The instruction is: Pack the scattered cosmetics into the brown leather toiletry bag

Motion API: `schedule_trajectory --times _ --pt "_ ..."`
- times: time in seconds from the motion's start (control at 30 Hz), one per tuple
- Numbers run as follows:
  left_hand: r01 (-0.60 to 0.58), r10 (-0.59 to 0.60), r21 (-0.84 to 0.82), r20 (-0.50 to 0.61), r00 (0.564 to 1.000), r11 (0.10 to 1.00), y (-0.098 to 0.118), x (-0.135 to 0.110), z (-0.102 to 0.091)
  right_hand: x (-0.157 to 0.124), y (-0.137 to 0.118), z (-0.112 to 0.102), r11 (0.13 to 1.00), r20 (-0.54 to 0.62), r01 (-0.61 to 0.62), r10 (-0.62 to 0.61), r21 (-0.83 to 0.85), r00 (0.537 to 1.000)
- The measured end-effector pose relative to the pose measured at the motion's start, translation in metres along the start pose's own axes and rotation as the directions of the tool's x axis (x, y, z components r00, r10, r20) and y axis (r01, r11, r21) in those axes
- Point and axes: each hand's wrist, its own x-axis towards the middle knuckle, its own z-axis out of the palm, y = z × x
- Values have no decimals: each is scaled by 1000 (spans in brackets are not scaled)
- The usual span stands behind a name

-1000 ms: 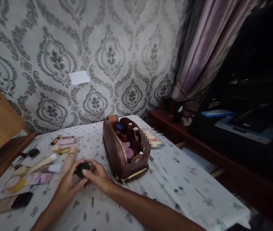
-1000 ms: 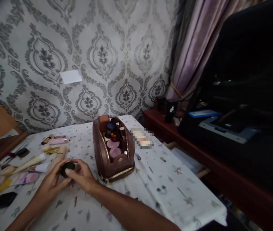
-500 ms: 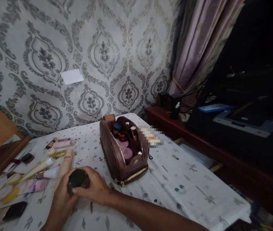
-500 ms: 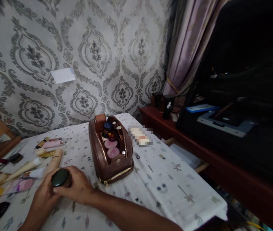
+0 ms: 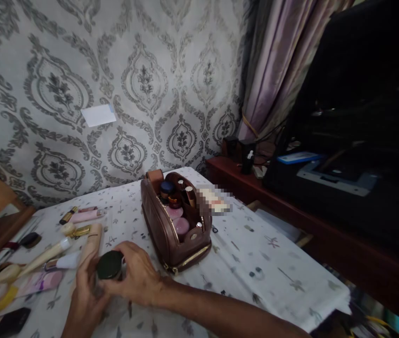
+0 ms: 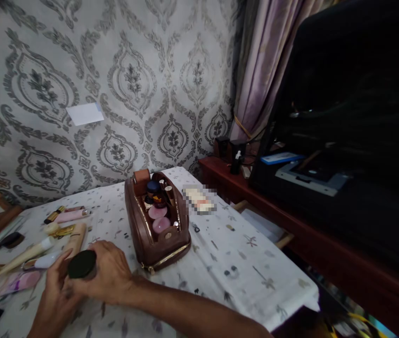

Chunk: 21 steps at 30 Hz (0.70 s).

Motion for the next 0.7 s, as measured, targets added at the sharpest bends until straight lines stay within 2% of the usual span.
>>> schedule_trajectory --times 0.07,0.13,0.2,0.3,0.37,0.47,0.57,0.7 --pt "-21 21 1 -28 999 1000 10 -2 1 1 -22 -20 997 -22 52 -51 60 998" --pt "-4 4 3 -21 1000 1000 19 -4 4 4 -46 -46 985 -36 137 -134 102 990" --pt "19 -19 0 13 1000 1000 23 -5 6 9 -66 -74 975 -11 162 -163 150 987" --pt "10 -11 8 65 998 1000 26 -5 6 20 -78 -109 982 10 133 -136 135 991" --pt "14 -15 6 97 995 1000 28 -4 5 27 -75 -121 982 16 97 -101 164 995" --pt "77 -69 -48 159 985 996 37 1 2 31 -63 -124 959 35 22 -33 283 999" --pt "136 -83 -229 228 970 964 55 9 2 27 -54 -114 900 69 -54 27 434 997" --pt "182 -73 -526 222 972 831 93 22 4 20 -50 -101 843 114 -87 31 531 993"
